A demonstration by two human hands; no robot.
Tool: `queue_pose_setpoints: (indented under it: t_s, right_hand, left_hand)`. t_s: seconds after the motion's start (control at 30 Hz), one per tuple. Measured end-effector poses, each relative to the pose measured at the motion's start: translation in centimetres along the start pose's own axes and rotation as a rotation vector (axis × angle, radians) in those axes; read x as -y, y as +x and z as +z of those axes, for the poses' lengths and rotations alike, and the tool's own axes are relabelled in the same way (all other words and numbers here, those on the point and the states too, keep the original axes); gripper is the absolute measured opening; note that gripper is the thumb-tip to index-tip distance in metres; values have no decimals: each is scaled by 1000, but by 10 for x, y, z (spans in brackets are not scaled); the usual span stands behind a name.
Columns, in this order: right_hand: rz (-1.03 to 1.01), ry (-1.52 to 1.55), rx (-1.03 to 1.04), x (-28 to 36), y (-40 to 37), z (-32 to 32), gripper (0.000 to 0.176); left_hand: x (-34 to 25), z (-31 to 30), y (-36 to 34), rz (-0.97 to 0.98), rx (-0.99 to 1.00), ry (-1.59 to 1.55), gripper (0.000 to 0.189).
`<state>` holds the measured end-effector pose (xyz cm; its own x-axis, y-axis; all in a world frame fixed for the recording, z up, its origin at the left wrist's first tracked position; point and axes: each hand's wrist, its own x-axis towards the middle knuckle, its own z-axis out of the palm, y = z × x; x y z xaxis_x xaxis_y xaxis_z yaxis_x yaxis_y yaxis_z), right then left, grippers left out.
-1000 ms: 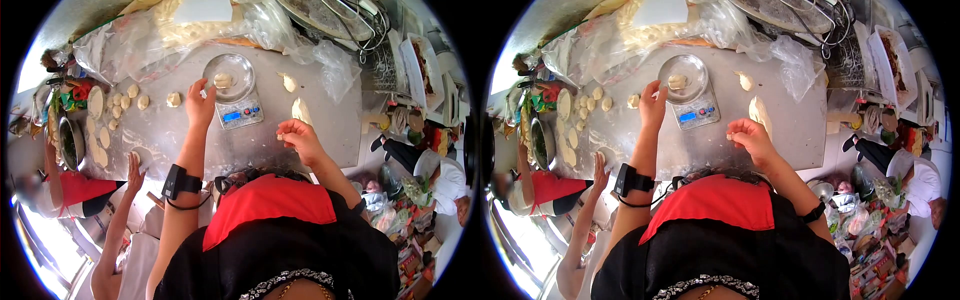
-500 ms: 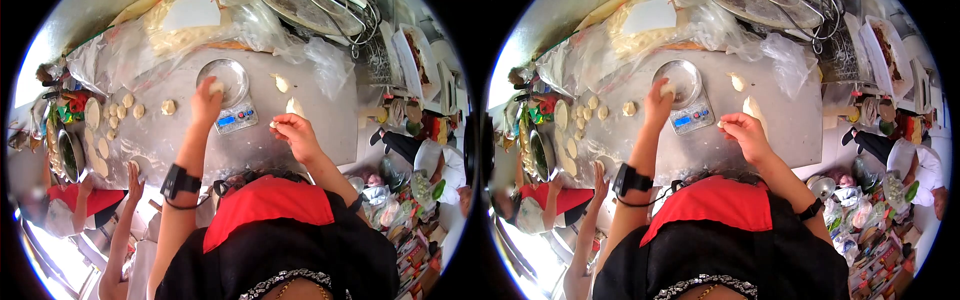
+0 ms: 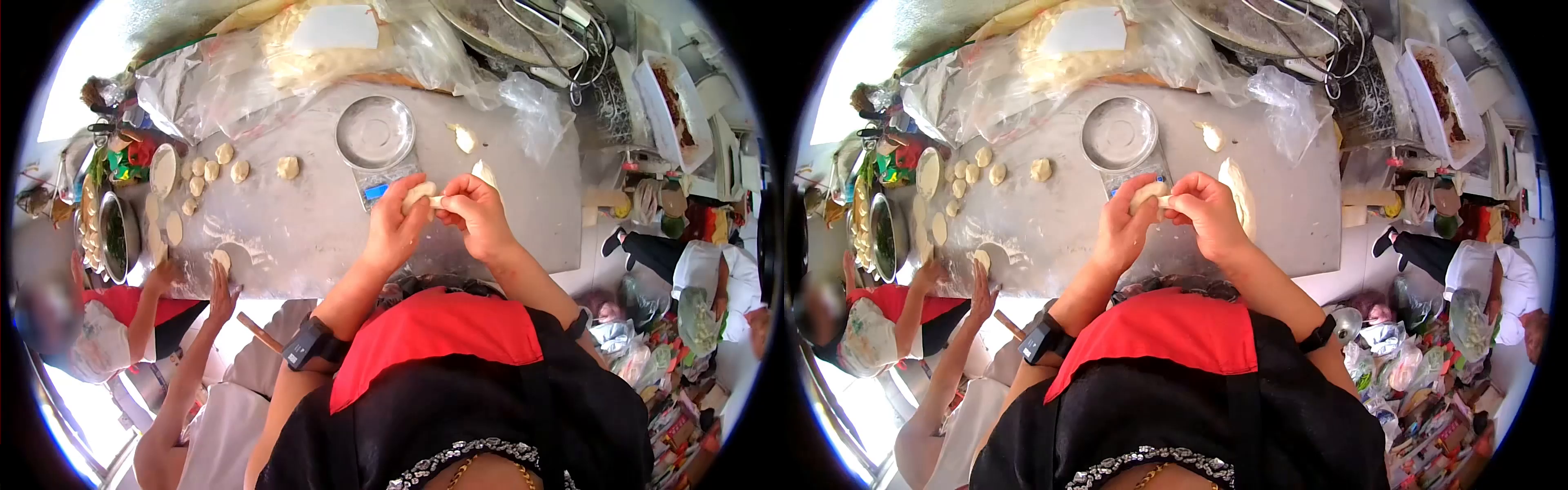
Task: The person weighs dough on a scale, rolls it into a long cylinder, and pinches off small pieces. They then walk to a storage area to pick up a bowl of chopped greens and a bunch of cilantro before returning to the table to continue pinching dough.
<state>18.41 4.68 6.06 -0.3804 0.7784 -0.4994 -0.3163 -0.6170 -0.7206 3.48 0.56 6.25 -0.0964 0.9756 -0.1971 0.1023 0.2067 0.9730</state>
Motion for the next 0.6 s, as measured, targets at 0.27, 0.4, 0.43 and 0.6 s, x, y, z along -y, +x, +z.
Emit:
queue_pose_setpoints:
  t_s: [0.27, 0.4, 0.43, 0.6]
  right_hand:
    - [115, 318, 590, 4, -35, -4, 9]
    - [198, 6, 320, 7, -41, 5, 16]
    - [229, -137, 242, 3, -41, 8, 15]
    - [264, -258, 269, -17, -43, 15, 16]
  left_hand:
    - [23, -2, -16, -72, -147, -166, 34]
    - [25, -14, -24, -342, -52, -605, 36]
    - [23, -17, -28, -379, -47, -653, 37]
    - [21, -21, -42, -547, 21, -993, 37]
